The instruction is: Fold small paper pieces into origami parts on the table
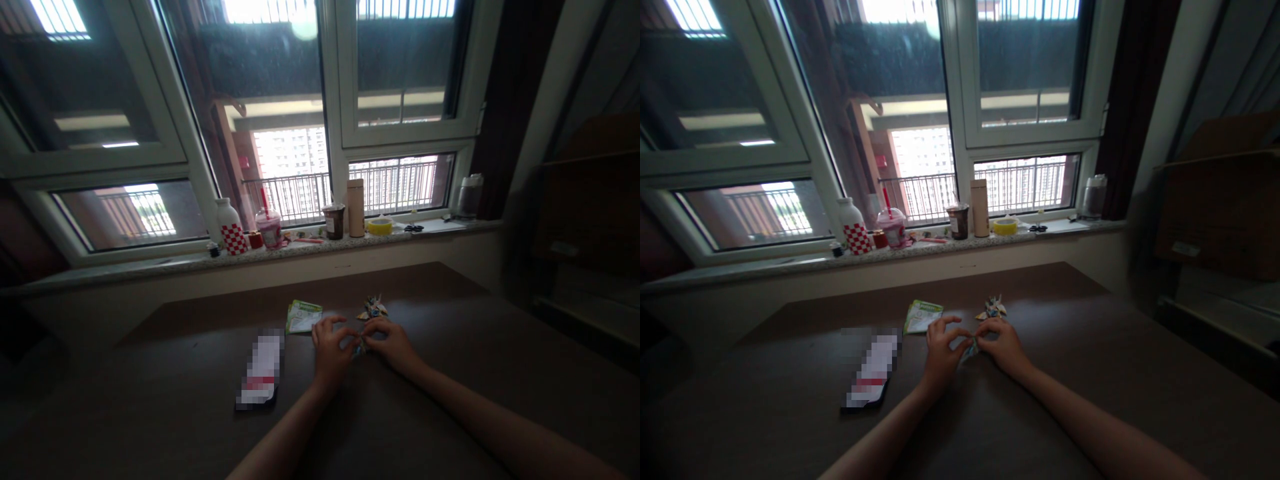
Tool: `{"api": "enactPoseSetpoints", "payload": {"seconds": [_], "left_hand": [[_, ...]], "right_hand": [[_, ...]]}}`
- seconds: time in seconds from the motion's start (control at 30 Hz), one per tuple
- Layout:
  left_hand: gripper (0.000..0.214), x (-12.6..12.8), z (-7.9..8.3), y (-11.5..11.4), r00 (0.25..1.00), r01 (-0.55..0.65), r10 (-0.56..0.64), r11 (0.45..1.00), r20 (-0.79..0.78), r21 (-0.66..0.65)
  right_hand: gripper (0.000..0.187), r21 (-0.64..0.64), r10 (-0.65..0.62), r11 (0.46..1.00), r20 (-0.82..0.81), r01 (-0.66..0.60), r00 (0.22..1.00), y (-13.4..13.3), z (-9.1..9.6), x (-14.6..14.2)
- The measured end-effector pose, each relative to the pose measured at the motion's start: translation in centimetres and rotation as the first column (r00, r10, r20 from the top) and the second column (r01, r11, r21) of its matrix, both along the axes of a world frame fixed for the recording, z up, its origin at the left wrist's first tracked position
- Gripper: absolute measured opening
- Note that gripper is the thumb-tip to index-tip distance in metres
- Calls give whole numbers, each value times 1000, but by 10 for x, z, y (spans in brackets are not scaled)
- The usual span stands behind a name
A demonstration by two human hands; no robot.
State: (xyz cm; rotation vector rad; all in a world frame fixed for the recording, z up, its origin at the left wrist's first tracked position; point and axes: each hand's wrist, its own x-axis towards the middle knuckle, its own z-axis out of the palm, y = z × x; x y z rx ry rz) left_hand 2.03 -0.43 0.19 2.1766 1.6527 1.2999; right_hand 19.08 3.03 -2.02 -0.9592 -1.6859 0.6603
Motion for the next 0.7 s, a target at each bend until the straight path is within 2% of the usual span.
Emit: {"api": "enactPoseSetpoints", "payload": {"seconds": [0.4,0.7], "left_hand": [[14,-1,0,2,998,13,-14,1000,-54,-19],[17,-4,-2,3,997,41,-39,999,-68,31]], "right_hand": [[9,-30,34,999,-22,-35,999,2,-1,0],[9,-32,48,998,-20,-49,999,4,-4,2]]}}
